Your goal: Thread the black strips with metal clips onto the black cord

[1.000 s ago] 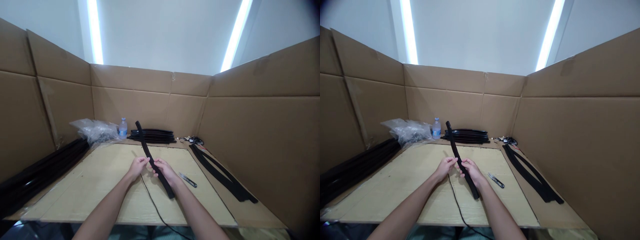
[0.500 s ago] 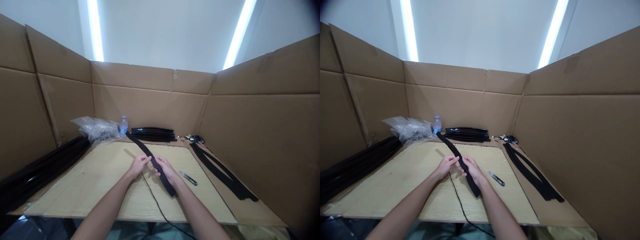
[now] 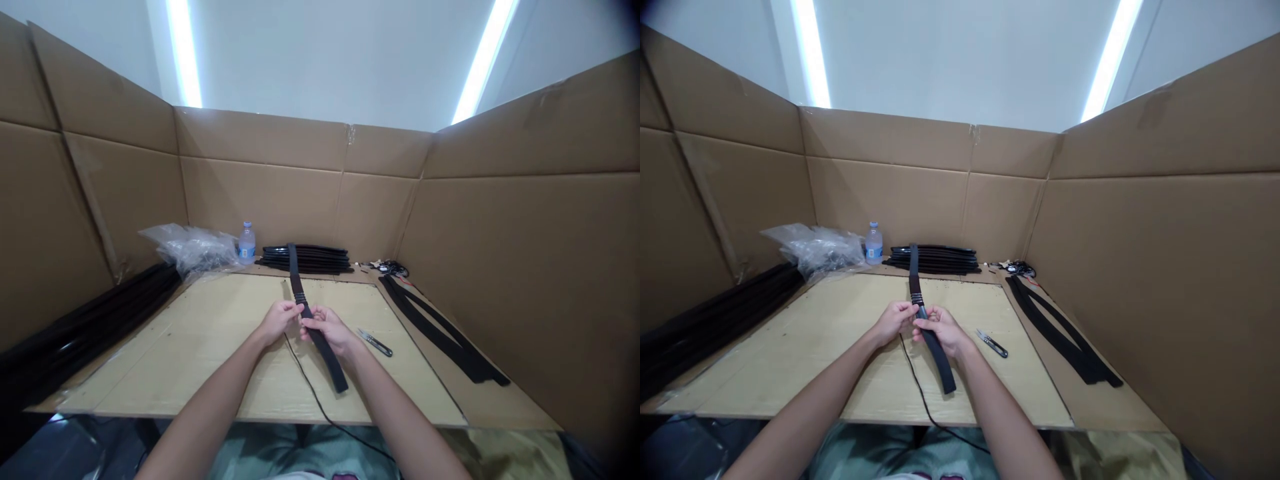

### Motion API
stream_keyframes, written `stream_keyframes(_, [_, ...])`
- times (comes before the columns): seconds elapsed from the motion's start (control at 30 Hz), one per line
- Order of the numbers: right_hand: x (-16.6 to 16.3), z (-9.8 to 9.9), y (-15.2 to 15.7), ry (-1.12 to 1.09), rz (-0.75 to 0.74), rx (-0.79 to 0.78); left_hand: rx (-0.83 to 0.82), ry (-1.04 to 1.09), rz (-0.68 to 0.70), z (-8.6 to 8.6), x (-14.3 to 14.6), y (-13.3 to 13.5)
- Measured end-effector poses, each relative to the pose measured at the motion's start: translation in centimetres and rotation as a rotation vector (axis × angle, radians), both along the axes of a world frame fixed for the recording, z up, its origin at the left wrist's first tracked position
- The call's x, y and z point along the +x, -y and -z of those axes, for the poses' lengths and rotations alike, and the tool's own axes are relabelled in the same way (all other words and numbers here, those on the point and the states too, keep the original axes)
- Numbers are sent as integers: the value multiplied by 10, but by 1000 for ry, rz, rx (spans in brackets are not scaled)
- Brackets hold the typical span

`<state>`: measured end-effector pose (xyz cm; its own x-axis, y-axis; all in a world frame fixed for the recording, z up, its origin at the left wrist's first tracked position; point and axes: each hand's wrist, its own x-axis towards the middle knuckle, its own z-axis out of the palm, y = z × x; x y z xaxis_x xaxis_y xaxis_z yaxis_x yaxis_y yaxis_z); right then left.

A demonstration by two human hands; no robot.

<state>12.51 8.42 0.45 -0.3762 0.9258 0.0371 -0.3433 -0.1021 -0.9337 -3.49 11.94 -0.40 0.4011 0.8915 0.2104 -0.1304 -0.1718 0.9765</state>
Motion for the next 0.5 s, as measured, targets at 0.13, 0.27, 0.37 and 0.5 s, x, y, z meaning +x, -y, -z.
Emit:
stream_keyframes(0.13, [-2, -2, -2, -17, 9, 29, 38, -12, -21, 0, 1, 0])
stream_keyframes(0.27, [-1, -5, -5, -113, -4, -31, 93, -66, -172, 2, -1, -4])
stream_keyframes(0.37, [-1, -5, -5, -114, 32, -31, 108, -79, -178, 2, -1, -5])
stream_keyframes(0.5, [-2, -1, -4, -53, 60, -2, 78, -62, -125, 1, 0, -4])
